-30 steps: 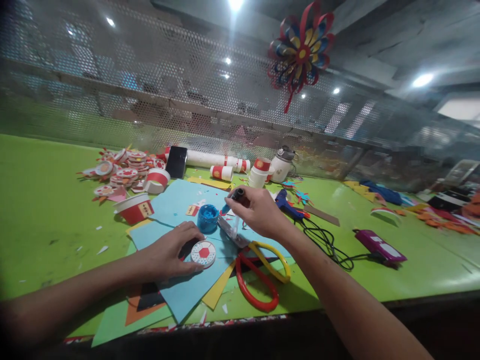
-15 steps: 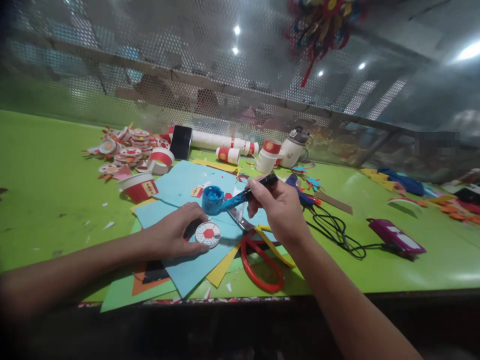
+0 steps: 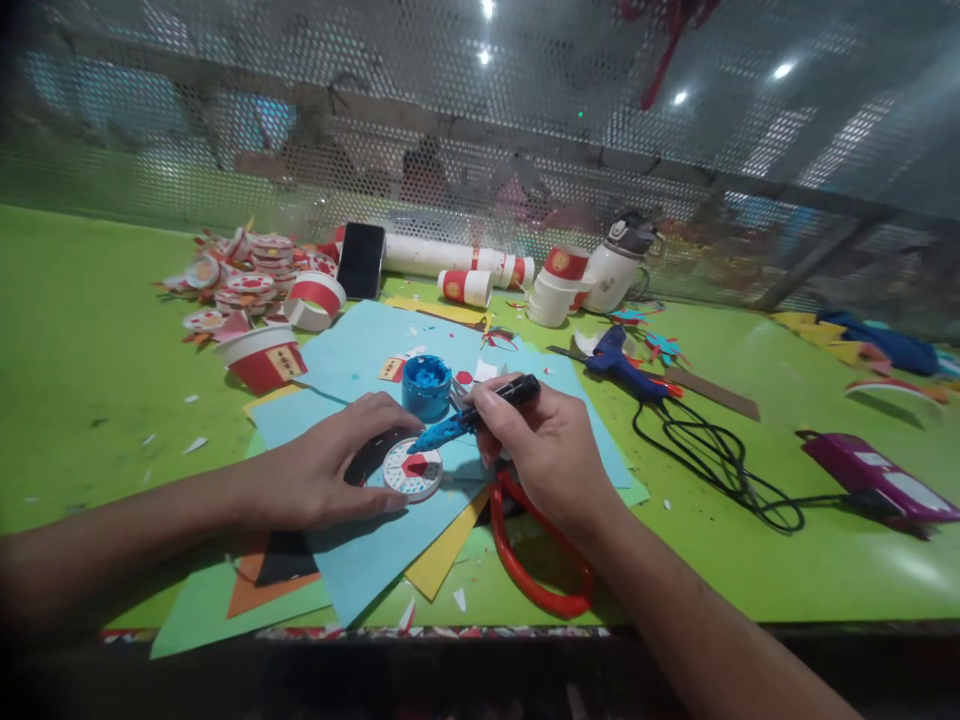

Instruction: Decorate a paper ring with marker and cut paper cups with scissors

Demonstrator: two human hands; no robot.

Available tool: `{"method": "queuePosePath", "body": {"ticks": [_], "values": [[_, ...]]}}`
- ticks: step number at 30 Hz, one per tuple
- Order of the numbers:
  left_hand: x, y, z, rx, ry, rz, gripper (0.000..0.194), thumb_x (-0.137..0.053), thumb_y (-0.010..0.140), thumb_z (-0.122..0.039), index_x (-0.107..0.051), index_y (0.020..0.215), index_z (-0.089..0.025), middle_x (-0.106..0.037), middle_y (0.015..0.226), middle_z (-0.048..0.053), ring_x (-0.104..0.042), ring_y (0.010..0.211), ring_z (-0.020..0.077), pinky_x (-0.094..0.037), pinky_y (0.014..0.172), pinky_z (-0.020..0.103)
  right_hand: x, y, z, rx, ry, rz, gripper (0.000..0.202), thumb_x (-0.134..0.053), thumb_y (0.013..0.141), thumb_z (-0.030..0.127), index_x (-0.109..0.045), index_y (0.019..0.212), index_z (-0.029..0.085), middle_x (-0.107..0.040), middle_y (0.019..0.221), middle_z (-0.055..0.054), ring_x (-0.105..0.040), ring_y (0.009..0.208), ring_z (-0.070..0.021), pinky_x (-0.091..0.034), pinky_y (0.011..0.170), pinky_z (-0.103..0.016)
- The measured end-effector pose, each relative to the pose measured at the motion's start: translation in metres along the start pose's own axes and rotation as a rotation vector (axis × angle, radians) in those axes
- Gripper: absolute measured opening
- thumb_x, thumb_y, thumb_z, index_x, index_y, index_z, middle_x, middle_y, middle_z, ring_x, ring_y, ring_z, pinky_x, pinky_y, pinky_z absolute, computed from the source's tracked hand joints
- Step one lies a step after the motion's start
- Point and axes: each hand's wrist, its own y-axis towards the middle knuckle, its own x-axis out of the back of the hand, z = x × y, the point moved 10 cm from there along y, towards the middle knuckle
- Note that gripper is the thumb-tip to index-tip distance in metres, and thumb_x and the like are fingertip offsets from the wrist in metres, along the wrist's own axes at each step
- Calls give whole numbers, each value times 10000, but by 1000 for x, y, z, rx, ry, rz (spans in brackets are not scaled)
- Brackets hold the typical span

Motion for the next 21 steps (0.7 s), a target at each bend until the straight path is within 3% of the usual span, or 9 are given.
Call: {"method": "queuePosePath", "body": {"ticks": [8, 15, 21], "values": [[-2, 3, 6, -27, -26, -8, 472, -683, 759, -460, -593, 1125, -175, -531, 1030, 74, -515, 944, 229, -437, 830, 364, -4, -3, 12, 41, -199, -40, 227, -639, 846, 385, -627, 736, 186, -561, 496, 40, -504, 454, -98, -436, 455, -212], [0, 6, 9, 15, -11, -46, 468, -758, 690, -440, -603, 1027, -156, -526, 926, 40, -511, 843, 194, -434, 716, 304, -17, -10, 32, 262, -385, -32, 301, -594, 863, 251, -584, 565, 204, -605, 571, 15, -557, 510, -104, -465, 504, -204], [0, 6, 8, -16, 3, -60, 464, -749, 691, -455, -607, 1014, -154, -532, 925, 42, -515, 839, 195, -437, 719, 311, -19, -12, 39, 323, -432, -59, 137, -610, 845, 217, -656, 721, 180, -591, 546, 43, -552, 493, -88, -470, 504, -173]]}}
